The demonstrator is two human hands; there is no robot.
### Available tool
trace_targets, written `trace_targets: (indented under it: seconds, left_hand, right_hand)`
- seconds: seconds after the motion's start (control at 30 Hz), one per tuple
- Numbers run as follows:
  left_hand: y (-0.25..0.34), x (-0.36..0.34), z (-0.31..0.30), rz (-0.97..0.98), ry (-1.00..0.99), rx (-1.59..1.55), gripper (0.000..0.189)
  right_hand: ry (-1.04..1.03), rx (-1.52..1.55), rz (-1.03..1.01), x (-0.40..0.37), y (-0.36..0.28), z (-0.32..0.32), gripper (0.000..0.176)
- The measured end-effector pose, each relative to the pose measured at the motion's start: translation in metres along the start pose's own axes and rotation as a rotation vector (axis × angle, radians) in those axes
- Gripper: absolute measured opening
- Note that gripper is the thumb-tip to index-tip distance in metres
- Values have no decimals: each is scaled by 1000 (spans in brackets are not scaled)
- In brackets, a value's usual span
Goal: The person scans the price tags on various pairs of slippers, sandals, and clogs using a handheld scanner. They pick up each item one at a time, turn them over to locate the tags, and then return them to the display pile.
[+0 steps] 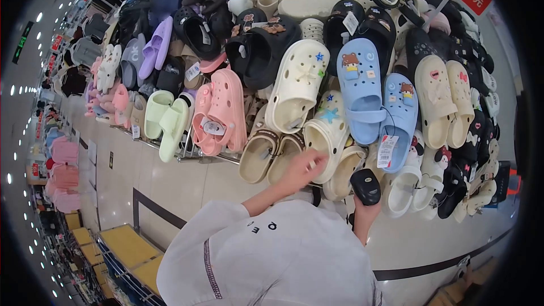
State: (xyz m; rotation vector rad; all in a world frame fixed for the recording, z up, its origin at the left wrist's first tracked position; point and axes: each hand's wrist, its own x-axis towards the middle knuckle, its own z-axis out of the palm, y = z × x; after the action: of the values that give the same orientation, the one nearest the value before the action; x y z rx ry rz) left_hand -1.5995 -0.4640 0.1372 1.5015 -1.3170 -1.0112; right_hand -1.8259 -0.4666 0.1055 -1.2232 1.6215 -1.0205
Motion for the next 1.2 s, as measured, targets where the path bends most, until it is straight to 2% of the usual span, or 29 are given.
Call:
trace_targets:
  seconds: [0.07, 0.13, 0.23, 0.3, 0.47, 0.53, 0.67, 0.73, 0.77, 0.87, 0.93, 0.97, 1.03, 1.17, 1.2]
  left_hand:
    - [-14, 10, -22, 23, 294, 80, 21]
    - [-24, 18, -53, 82, 435, 221, 18]
    - [-33, 19, -84, 18, 555, 141, 22]
    - [-37, 15, -100, 131, 631, 391, 26]
    - [-73, -15, -120, 82, 870, 511, 28]
    - [-99, -29, -126, 25, 1228, 438, 31]
    - [-122, -57, -155, -19, 1270, 418, 35]
    - [-133, -64, -171, -111, 1291, 144, 35]
    - [-133, -67, -180, -106, 1298, 143, 35]
    - [-123, -65, -208, -195, 1230, 107, 34]
    - [-125, -62, -224, -317, 1080, 206, 34]
    - [-126, -59, -229, -316, 1086, 208, 34]
    - [-129, -54, -238, -459, 960, 50, 34]
    - [-150, -57, -247, -417, 827, 152, 31]
    - [-141, -57, -243, -407, 856, 22, 27]
  right_hand:
    - [33, 14, 5, -10, -11, 9, 46]
    - [8, 41, 3, -18, -18, 15, 46]
    - [-14, 53, -30, -26, -14, 23, 46]
    - [-32, 46, -32, -31, -13, 28, 46]
    - [-91, 28, -96, -34, -15, 33, 41]
    - [-104, 49, -79, -34, -13, 34, 42]
    - [-95, -3, -60, -35, -16, 36, 43]
    - [-92, -8, -103, -34, -13, 36, 41]
    - [-96, -5, -110, -35, -15, 37, 41]
    - [-96, -11, -112, -35, -19, 38, 41]
    - [-113, -45, -119, -34, -14, 40, 41]
    - [-117, -42, -121, -35, -15, 41, 41]
    - [-129, -8, -119, -39, -19, 45, 41]
    - [-160, 2, -148, -47, -33, 47, 41]
    - [-185, -29, -127, -50, -38, 49, 41]
